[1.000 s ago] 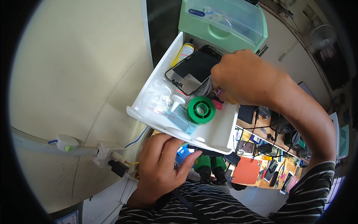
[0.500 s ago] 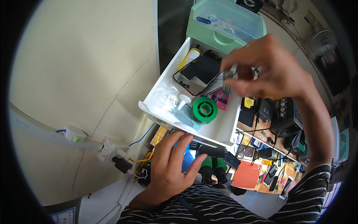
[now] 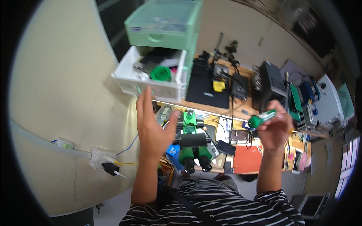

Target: The person works at a cluttered electronics repair bench, handling a small black rectangular device. They open a drawer to retrieve soldering supplies, then use a soldering iron and solder wire to solder a connector on the device. After soldering, they place the iron back and inspect the device.

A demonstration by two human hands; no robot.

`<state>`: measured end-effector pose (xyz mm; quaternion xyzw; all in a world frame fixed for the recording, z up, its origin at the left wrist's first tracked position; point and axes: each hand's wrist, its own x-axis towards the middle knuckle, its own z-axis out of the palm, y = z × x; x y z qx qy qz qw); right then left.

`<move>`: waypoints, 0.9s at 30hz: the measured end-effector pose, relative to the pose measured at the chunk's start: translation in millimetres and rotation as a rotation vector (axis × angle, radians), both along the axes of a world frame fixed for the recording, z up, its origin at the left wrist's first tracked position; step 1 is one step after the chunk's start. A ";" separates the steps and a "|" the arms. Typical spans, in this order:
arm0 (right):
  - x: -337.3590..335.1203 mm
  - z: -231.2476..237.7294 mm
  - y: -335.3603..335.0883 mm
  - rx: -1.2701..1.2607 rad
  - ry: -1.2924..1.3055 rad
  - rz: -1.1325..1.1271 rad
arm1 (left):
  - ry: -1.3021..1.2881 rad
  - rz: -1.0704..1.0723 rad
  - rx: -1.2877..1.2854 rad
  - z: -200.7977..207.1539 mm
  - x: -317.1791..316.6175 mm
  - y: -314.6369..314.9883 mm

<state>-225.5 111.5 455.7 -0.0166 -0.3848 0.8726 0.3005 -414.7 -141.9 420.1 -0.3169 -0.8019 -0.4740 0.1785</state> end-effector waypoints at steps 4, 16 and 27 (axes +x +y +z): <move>46.2 -71.8 -20.8 -0.295 -0.094 0.116 | 0.021 -0.127 -0.044 -22.2 -70.6 44.9; 166.2 -174.9 8.0 -0.080 -0.131 0.020 | -0.090 -0.144 0.035 -5.2 122.8 96.8; 225.5 -355.9 -37.5 0.880 0.018 -0.145 | -0.623 -0.518 0.480 -254.6 305.5 68.0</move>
